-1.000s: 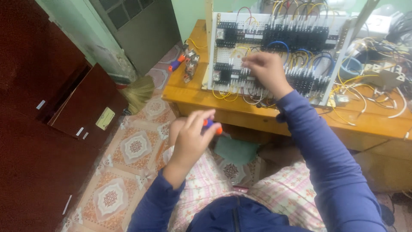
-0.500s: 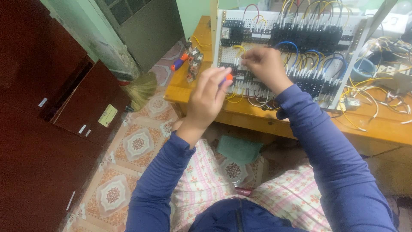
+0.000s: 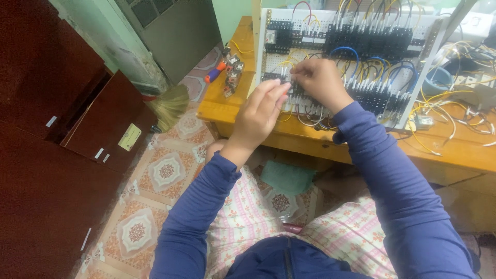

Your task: Connecting electrical wires to terminal blocks on a panel and securing them with a screwdriver.

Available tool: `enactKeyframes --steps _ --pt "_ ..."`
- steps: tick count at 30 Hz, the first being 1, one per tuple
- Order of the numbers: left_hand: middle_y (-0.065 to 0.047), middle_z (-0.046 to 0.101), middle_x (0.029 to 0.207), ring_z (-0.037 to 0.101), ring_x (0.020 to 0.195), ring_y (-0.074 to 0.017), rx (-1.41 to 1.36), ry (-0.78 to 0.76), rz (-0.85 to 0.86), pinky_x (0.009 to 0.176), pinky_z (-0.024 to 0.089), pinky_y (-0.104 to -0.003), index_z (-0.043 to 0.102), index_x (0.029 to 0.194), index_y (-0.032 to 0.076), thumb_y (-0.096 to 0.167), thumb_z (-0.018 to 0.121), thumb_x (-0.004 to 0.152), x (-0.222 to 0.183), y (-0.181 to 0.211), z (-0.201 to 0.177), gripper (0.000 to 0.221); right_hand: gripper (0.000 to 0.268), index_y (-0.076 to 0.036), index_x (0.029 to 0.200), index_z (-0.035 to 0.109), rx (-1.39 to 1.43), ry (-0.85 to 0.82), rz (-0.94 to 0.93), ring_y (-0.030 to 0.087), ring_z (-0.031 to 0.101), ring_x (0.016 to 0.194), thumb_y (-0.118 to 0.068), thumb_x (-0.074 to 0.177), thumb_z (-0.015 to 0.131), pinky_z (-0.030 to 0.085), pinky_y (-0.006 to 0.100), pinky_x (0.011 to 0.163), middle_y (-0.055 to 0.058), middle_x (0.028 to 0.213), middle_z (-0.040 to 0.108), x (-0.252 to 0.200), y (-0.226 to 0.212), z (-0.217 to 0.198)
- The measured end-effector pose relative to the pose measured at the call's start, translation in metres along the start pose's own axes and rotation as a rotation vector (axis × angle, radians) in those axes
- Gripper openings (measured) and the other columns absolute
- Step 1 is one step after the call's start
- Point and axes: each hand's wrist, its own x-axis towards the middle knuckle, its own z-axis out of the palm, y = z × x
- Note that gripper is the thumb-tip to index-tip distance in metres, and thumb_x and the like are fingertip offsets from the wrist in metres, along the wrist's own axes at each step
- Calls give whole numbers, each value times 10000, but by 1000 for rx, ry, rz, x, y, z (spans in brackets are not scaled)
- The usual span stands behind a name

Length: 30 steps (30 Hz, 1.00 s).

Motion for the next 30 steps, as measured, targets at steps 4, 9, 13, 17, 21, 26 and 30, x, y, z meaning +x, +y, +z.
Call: enactKeyframes --steps 4,9,13,17,21,26,30 --pt "-106 608 1243 661 1167 -264 -26 -28 41 1047 561 -380 614 1358 100 32 649 1018 -2 5 -2 348 107 7 1039 771 -30 41 -18 354 720 807 -11 934 771 583 416 662 186 852 738 -1 6 6" --pt "-133 587 1228 617 1226 -317 -57 -177 167 1073 545 -419 588 1385 107 -116 638 944 -1 13 -7 496 132 10 1033 776 -24 15 36 369 738 811 -21 906 753 596 441 668 194 841 752 2 0 4" --pt "-119 578 1203 636 1187 -316 30 -168 193 1008 584 -419 580 1415 148 -38 644 970 -4 9 0 487 144 -3 1030 779 -16 40 27 369 740 815 -7 889 752 597 442 672 188 836 754 0 0 3" --pt "-102 576 1182 669 1098 -294 89 -182 160 934 609 -407 560 1423 174 -31 632 967 -7 4 -2 506 145 -8 1028 778 60 72 76 334 742 802 -18 885 755 596 403 672 169 821 750 -3 -8 1" --pt "-121 584 1171 674 1052 -290 42 -160 143 906 611 -392 561 1394 164 -25 611 973 0 3 -18 465 143 -30 1020 774 131 116 144 311 749 808 -32 878 760 594 397 687 148 822 752 5 -6 8" --pt "-109 612 1146 682 991 -249 144 10 70 874 599 -357 635 1350 149 -5 624 979 3 -17 -24 402 140 -41 1027 786 182 203 115 308 750 836 -75 892 803 590 377 729 149 847 750 10 -7 19" --pt "-65 623 1157 694 997 -218 134 50 22 882 588 -339 652 1326 159 60 647 989 -2 -23 -24 351 120 -74 1025 796 177 233 132 268 748 813 -90 906 798 576 343 714 106 832 754 9 2 37"
